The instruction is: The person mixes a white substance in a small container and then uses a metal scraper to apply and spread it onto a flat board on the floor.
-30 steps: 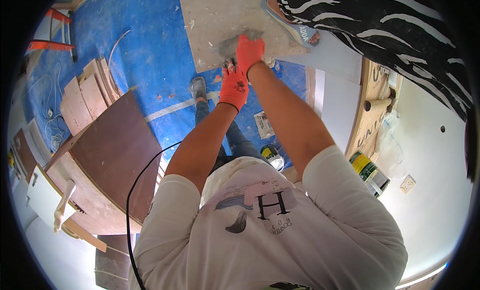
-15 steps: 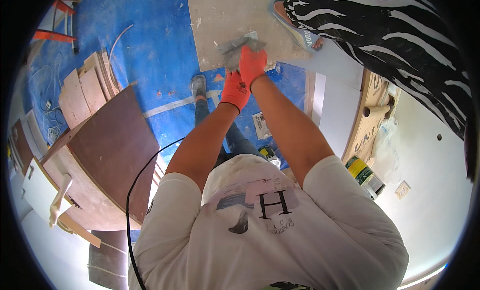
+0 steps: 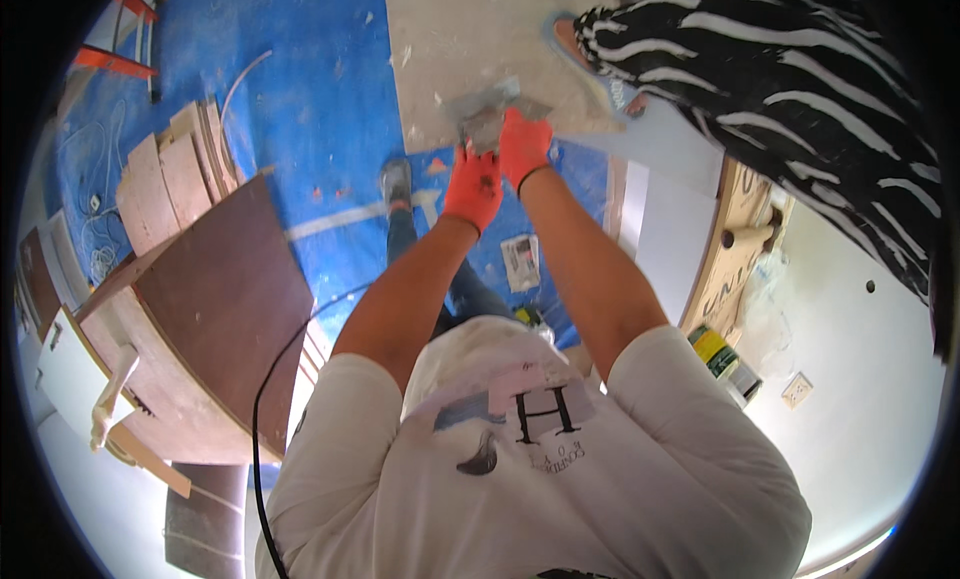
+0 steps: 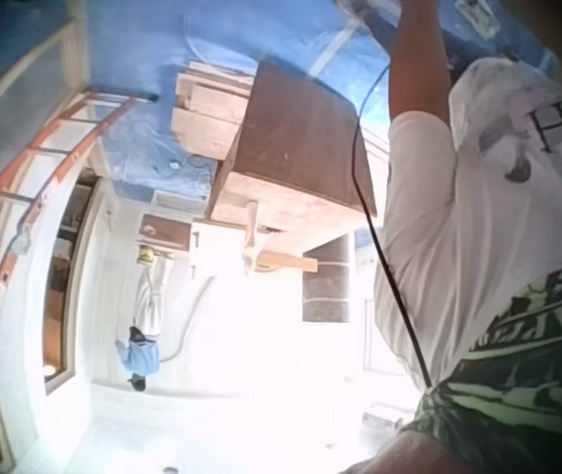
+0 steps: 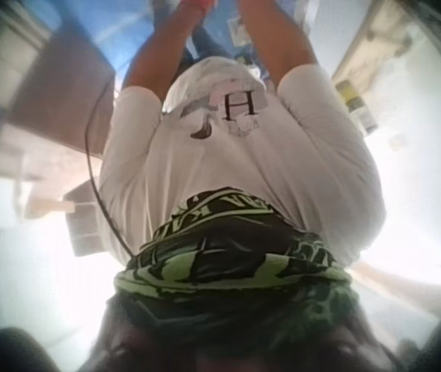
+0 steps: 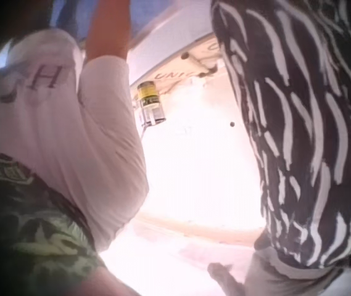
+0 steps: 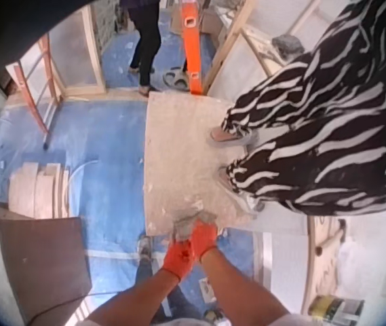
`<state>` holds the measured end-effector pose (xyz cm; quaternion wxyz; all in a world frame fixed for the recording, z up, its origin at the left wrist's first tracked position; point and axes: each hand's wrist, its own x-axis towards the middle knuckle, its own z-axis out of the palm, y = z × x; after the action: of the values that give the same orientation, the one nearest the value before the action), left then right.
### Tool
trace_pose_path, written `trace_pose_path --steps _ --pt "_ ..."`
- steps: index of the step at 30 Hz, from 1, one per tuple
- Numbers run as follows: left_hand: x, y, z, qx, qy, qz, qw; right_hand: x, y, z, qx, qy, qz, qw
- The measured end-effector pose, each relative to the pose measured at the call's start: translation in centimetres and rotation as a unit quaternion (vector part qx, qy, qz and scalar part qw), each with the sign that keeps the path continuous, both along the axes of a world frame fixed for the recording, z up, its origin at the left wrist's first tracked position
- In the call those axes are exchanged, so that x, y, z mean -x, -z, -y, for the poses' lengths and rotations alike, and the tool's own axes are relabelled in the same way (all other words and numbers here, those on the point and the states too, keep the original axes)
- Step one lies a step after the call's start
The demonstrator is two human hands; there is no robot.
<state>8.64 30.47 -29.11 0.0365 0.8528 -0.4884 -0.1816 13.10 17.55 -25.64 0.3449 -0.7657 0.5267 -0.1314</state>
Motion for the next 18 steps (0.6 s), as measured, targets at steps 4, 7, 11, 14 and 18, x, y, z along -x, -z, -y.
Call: trace_pose_path --steps 4,7,11,14,18 --pt "-0.2 -0.2 0.4 0.006 0.006 0.027 1.0 0.8 2.2 2.4 0.302 -0.475 -0.467 0.682" --pt "0.0 -0.4 0.3 0.001 -0.001 0.012 1.0 1.8 5.9 3.8 0.185 -0.237 -0.208 0.931" --pt "0.1 -0.8 -0.2 0.033 0.002 0.056 0.998 2.7 7.4 3.7 0.247 -0.333 -0.388 0.823" --pt "-0.2 -0.5 0.2 0.009 0.012 0.017 1.0 3.3 5.6 3.3 0.475 -0.5 -0.595 0.413" --pt "-0.3 0.0 0.5 0.0 0.012 0.05 0.999 2.0 4.2 3.6 0.396 -0.487 -0.528 0.572"
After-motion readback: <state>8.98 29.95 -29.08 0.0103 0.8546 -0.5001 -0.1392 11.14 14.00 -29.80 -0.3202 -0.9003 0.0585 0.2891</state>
